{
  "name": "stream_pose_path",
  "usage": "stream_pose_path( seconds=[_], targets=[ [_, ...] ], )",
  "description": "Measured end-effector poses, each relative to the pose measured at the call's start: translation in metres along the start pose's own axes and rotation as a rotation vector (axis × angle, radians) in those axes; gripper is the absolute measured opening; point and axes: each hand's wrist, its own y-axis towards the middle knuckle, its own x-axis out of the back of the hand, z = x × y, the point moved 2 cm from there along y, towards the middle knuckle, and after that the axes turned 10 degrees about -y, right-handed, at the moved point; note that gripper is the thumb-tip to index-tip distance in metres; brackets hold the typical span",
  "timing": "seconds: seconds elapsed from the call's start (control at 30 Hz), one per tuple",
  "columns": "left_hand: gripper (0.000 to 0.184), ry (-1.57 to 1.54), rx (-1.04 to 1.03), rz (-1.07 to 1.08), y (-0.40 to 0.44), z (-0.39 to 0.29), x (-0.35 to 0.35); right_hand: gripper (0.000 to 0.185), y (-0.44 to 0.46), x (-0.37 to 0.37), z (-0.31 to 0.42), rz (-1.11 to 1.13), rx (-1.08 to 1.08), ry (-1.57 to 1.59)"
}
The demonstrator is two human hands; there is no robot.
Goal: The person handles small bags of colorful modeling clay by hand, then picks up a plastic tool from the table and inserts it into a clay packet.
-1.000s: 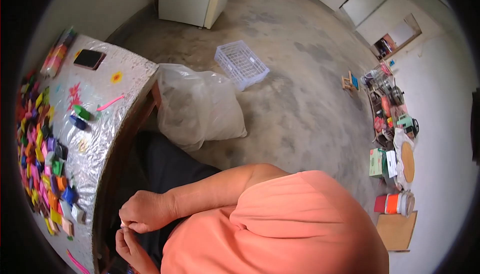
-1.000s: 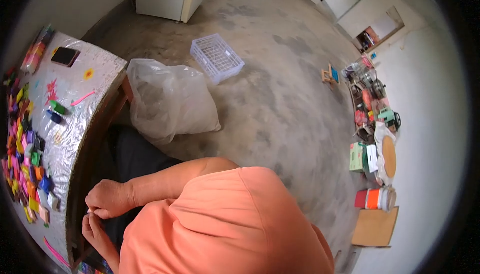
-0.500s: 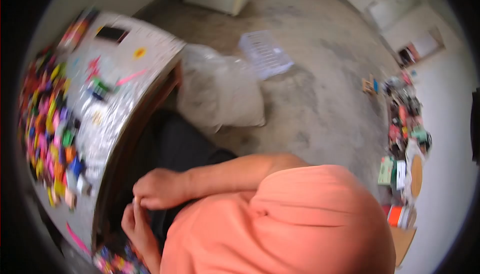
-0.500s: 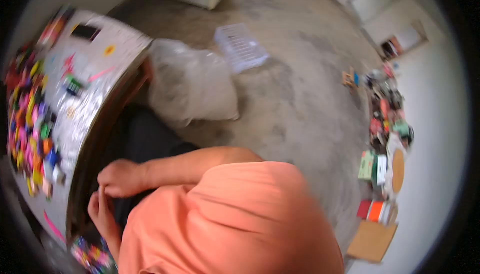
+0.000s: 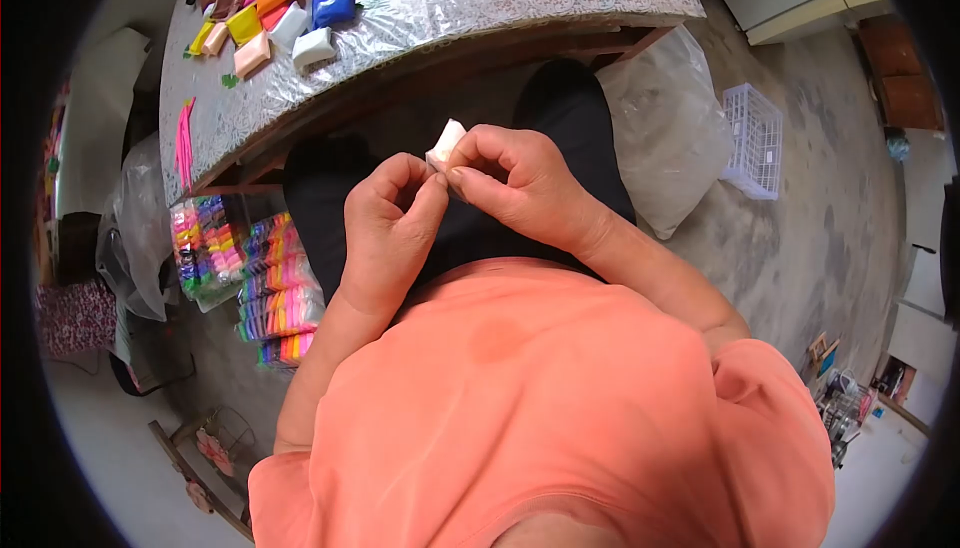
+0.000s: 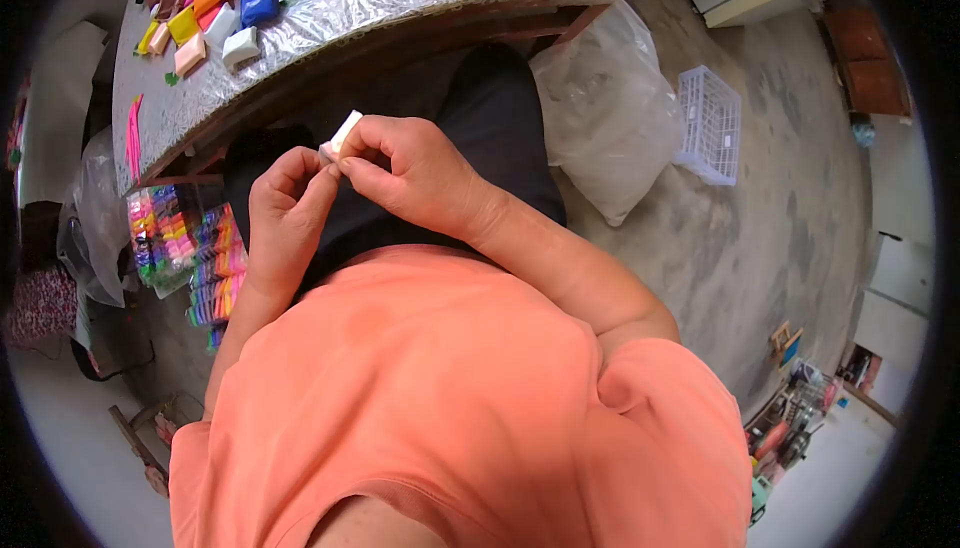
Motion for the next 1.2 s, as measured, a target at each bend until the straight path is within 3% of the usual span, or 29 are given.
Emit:
stream_pose_path(
  seconds=[0.17, 0.37, 0.67, 0.97, 1.07, 1.2],
  targets=[
    [0.012, 0.076, -0.015, 0.082, -0.002, 0.004, 0.003, 0.012, 0.001, -0.001, 0.004, 0.003, 0.025, 0.001],
    [0.013, 0.067, -0.067, 0.019, -0.004, 0.001, 0.001, 0.011, -0.001, -0.001, 0.000, 0.029, 0.009, 0.143],
    [0.013, 0.028, -0.012, 0.122, -0.006, -0.001, 0.003, 0.012, -0.001, 0.013, 0.006, 0.187, -0.070, 0.174],
    [0.014, 0.157, -0.064, 0.114, -0.007, -0.004, 0.002, 0.009, -0.004, 0.013, 0.011, 0.120, -0.009, -0.093],
    [0.014, 0.107, -0.040, 0.103, -0.007, -0.002, 0.001, 0.011, -0.005, 0.013, 0.016, 0.055, 0.108, -0.312],
    [0.010, 0.175, -0.180, 0.063, -0.006, -0.002, -0.002, 0.011, -0.004, 0.012, 0.015, -0.013, 0.162, -0.353]
  ],
)
